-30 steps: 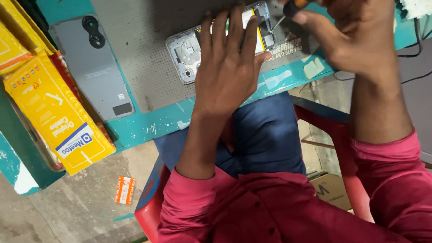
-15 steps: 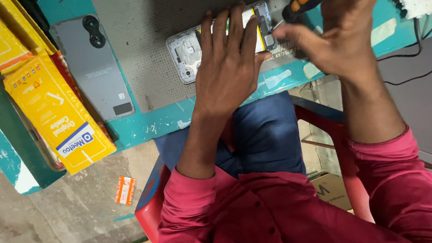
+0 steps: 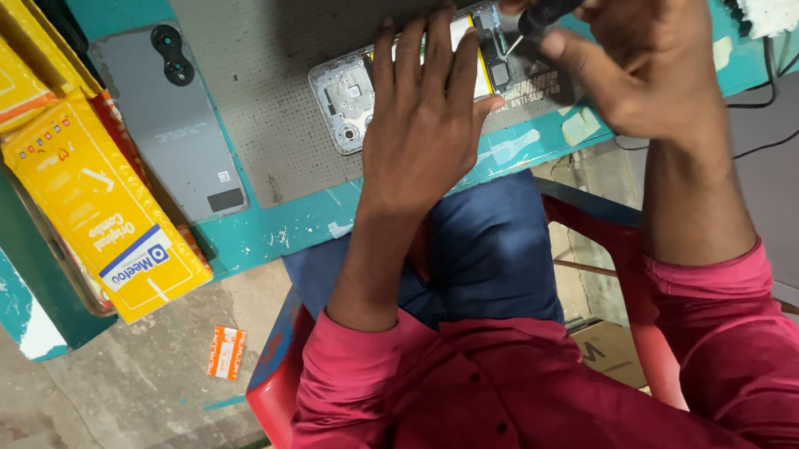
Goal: The person uses a screwdriver to remove screws from the back of a disassembled smartphone. They then lift the back cover and set it aside, exposing the internal components.
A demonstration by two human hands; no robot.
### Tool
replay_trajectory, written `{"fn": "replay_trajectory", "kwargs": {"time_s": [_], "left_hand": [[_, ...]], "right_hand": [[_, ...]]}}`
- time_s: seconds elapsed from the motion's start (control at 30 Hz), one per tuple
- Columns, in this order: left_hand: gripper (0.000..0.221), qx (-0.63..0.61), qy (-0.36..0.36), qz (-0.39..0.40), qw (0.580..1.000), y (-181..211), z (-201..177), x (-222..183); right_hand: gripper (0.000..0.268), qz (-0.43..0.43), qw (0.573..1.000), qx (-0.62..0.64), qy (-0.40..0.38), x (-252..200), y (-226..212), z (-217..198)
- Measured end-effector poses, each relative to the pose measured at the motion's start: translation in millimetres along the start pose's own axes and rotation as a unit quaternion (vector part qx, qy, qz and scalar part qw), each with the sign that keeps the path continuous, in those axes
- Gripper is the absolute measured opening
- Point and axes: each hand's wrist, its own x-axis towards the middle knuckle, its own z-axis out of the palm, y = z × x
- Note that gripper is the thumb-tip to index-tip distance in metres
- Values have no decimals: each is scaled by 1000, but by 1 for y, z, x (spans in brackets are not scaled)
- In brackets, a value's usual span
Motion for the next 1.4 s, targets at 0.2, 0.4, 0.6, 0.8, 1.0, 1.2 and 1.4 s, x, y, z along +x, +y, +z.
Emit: {"fn": "replay_trajectory", "kwargs": {"time_s": [0.2, 0.4, 0.6, 0.8, 1.0, 1.2, 1.4], "left_hand": [[66, 4, 7, 6, 1000, 0, 1, -1], [65, 2, 2, 4, 1000, -1, 0, -1], [66, 5, 1, 1, 1000, -1, 3, -2], [66, 10, 4, 3, 1000, -2, 5, -3], [66, -6, 8, -7, 1000, -1, 3, -3], [66, -12, 12, -16, 1000, 0, 4, -5], [66, -14, 14, -17, 1000, 0, 4, -5]], "right_hand": [[82, 5, 1000, 19, 5, -5, 6, -1], [86, -2, 1000, -1, -15, -3, 5, -8], [74, 62, 997, 29, -24, -9, 3, -12], [82, 25, 999, -14, 14, -12, 8, 3], [78, 26, 998, 15, -55, -17, 20, -20], [84, 102, 993, -62, -7, -31, 6, -18], [83, 97, 993, -63, -2, -21, 2, -12]]}}
